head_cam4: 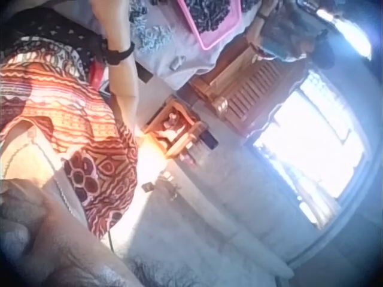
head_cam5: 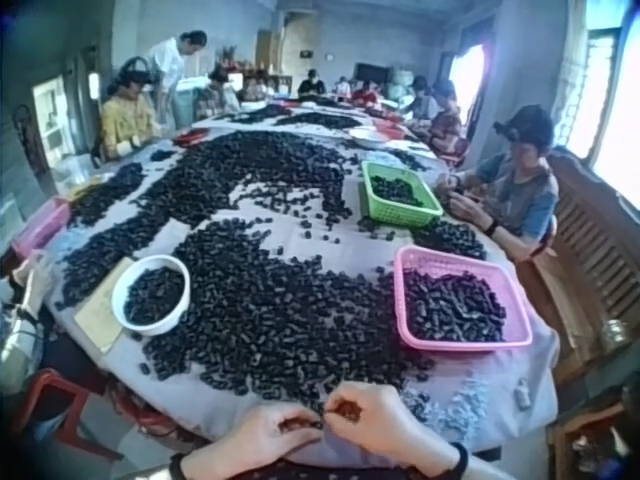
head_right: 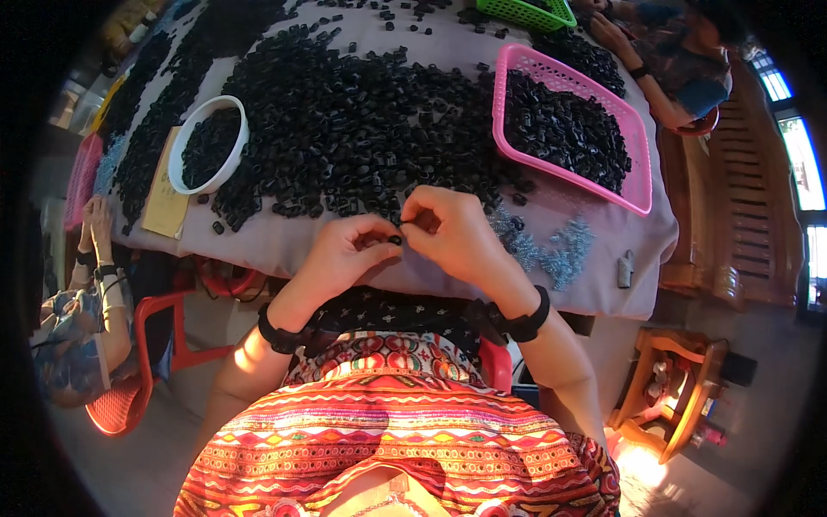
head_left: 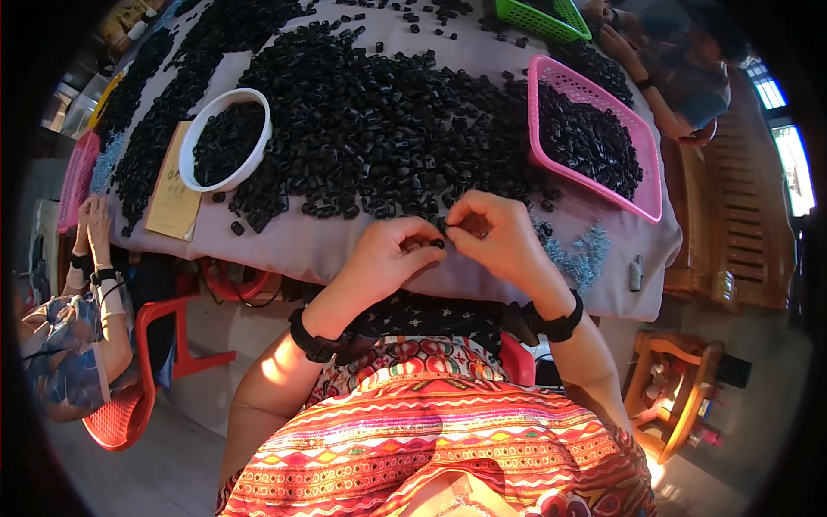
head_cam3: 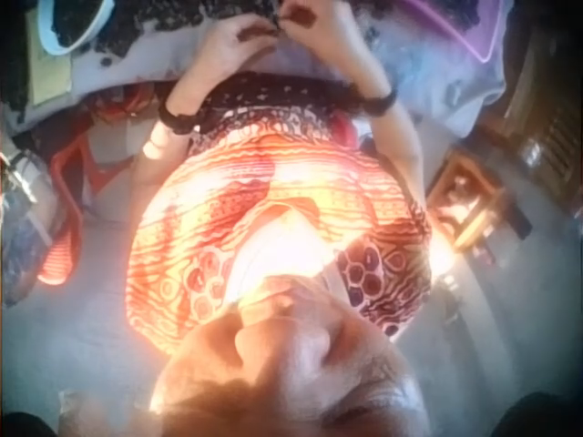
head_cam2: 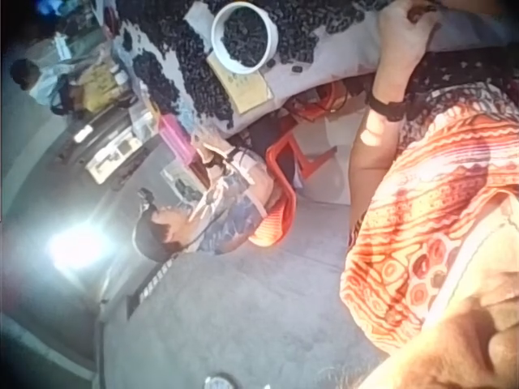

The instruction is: Assembling small black shoe components with grey inserts at a workshop table with multiple workers.

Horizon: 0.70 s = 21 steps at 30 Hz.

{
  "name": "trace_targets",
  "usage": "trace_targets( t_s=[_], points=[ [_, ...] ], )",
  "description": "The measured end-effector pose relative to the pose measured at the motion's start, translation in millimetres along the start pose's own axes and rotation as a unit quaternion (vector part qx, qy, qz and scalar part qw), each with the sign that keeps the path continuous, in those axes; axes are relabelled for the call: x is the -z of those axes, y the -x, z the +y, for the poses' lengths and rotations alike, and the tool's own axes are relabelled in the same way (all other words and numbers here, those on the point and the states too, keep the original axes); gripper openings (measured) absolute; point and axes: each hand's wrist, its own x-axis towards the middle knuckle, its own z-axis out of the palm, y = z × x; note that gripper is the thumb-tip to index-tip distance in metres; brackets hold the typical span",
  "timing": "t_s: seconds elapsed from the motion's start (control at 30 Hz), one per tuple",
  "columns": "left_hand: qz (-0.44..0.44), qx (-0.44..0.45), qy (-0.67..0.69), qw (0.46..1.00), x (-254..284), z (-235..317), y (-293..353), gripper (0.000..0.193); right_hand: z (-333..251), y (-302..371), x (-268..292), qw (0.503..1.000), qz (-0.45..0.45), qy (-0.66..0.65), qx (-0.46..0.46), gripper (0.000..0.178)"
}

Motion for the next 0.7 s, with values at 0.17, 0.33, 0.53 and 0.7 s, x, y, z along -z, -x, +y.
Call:
trace_targets(
  t_s=[0.17, 0.33, 0.53, 0.7],
  points=[
    [0.004, -0.023, -0.022, 0.999, -0.7, -6.2, -1.7, 0.019, -14.1, 9.1, -5.0, 0.998, -0.001, 0.031, 0.049, 0.020],
    [0.001, -0.041, -0.065, 0.997, -2.6, -0.4, 2.9, 0.019, -7.6, 15.5, -3.4, 0.991, -0.009, 0.079, 0.103, 0.024],
    [0.014, -0.042, 0.011, 0.999, -7.9, 1.6, 2.6, 0.021, -4.6, 19.9, -1.3, 0.995, 0.007, 0.063, 0.082, 0.021],
    [0.014, -0.021, 0.000, 1.000, -6.9, 4.9, -0.9, 0.020, -3.4, 20.2, -3.3, 0.990, 0.022, 0.090, 0.109, 0.020]
  ],
)
